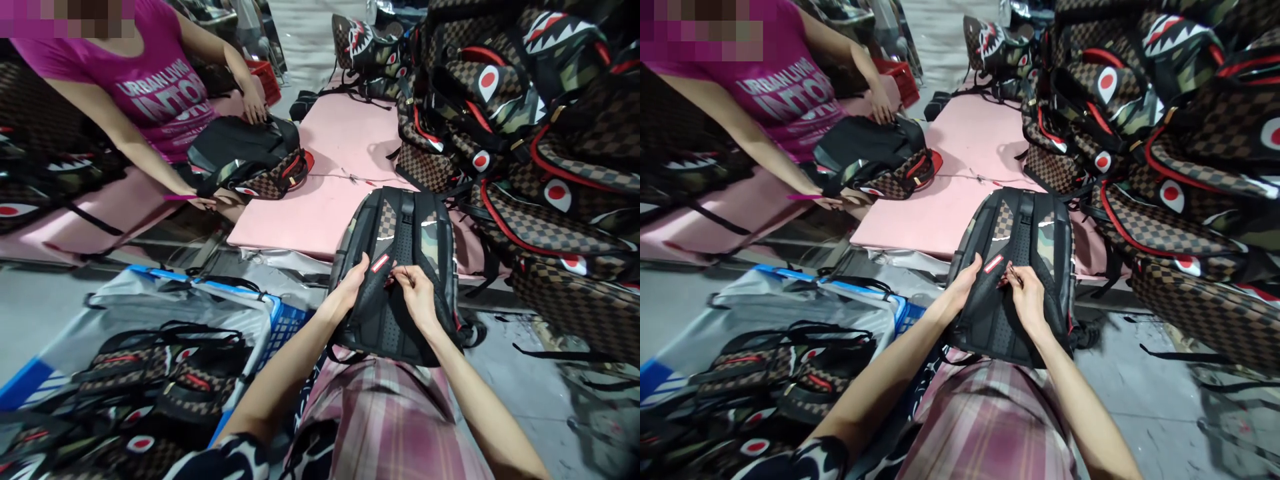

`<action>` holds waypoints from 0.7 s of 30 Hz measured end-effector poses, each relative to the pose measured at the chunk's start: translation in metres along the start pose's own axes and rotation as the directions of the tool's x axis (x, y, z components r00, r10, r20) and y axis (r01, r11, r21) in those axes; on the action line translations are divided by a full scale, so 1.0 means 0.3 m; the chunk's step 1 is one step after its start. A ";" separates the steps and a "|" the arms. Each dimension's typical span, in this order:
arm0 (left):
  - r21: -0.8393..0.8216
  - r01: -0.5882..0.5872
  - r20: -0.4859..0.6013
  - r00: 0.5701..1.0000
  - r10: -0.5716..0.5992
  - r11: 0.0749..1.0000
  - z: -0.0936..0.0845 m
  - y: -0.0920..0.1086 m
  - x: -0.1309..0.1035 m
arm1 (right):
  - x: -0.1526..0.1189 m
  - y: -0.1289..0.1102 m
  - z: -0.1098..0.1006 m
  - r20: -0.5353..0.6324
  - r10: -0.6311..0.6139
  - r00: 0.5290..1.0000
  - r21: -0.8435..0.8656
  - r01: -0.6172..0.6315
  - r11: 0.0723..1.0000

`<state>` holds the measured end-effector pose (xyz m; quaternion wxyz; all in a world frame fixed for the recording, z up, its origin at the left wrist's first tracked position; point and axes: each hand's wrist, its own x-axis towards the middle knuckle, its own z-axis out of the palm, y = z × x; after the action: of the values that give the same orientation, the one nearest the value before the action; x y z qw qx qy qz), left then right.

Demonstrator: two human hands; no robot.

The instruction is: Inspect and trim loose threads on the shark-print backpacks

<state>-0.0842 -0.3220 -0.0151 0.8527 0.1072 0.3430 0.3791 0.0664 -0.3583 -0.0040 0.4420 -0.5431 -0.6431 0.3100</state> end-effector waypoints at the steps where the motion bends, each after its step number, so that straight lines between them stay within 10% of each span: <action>1: 0.014 0.001 -0.041 0.999 0.000 1.000 0.002 0.000 0.000 | 0.025 0.012 0.016 -0.054 0.004 0.999 -0.058 -0.007 0.998; 13: 0.114 -0.019 -0.076 0.997 0.027 0.993 -0.024 -0.011 -0.001 | 0.028 -0.021 0.047 0.061 0.008 0.998 0.049 -0.011 0.999; 18: 0.048 -0.112 0.060 0.992 0.109 0.993 -0.022 -0.018 0.005 | -0.151 -0.079 -0.069 0.433 0.089 0.897 0.147 -0.167 0.975; 21: 0.034 -0.100 0.051 0.994 0.098 0.994 -0.015 -0.013 -0.007 | -0.272 -0.019 -0.227 0.447 0.252 0.858 -0.032 -0.267 0.963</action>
<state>-0.0859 -0.3264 -0.0191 0.8389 0.1490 0.3232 0.4117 0.1272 -0.4443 0.0106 0.2451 -0.5320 -0.6433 0.4930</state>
